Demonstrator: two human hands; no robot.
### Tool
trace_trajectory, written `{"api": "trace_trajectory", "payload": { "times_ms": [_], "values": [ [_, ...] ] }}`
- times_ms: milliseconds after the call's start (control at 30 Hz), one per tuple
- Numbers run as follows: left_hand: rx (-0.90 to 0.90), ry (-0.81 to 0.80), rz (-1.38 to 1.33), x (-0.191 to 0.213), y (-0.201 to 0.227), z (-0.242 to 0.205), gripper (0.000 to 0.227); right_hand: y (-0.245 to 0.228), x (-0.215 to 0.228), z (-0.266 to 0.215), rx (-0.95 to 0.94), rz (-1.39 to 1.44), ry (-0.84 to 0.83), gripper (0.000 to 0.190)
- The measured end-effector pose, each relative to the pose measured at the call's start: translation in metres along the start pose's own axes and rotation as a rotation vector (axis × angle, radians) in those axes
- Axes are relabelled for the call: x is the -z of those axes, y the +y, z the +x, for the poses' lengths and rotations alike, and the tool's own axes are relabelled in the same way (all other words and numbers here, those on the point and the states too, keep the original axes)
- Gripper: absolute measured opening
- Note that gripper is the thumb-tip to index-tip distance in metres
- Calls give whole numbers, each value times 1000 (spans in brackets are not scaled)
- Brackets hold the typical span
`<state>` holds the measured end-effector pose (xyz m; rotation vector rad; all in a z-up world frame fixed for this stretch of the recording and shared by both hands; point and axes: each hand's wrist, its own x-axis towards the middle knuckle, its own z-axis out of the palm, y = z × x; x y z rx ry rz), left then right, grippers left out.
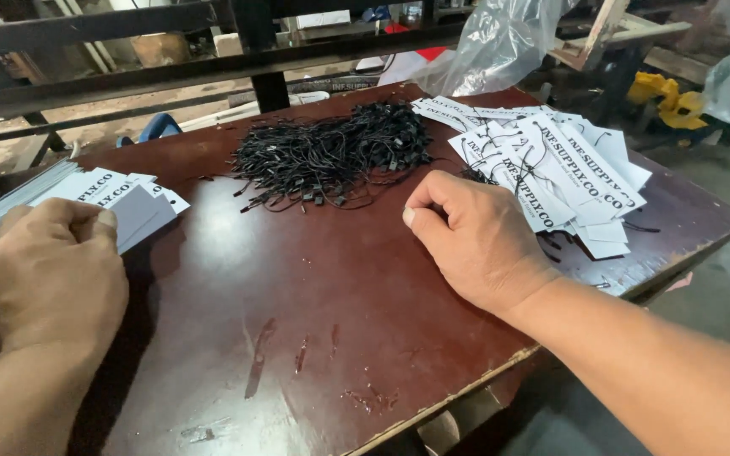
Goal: Threading black strings through pre-punched holes in paper identification tags and organizing them on a table.
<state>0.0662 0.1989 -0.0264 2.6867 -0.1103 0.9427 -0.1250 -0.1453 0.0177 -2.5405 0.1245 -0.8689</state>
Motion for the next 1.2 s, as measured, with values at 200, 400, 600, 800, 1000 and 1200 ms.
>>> {"api": "trace_trajectory", "payload": {
  "times_ms": [200, 400, 600, 800, 1000, 1200],
  "values": [
    [-30, -9, 19, -1, -7, -2, 19, -6, 1, 0, -56, 10, -36, 14],
    [68, -103, -263, 25, 19, -8, 15, -7, 3, 0, -34, 15, -28, 13],
    [30, -85, -179, 20, 13, -10, 19, -14, 5, 0, -153, 33, -84, 15],
    [189, -212, -78, 32, 23, -2, 26, -13, 6, 3, -167, 52, -91, 17],
    [157, -264, 131, 25, 25, 6, 29, -10, 9, 5, -250, 72, -100, 16],
    [198, -286, 61, 36, 26, 19, 24, -13, 10, 6, -317, 84, -114, 18]
  ]
}}
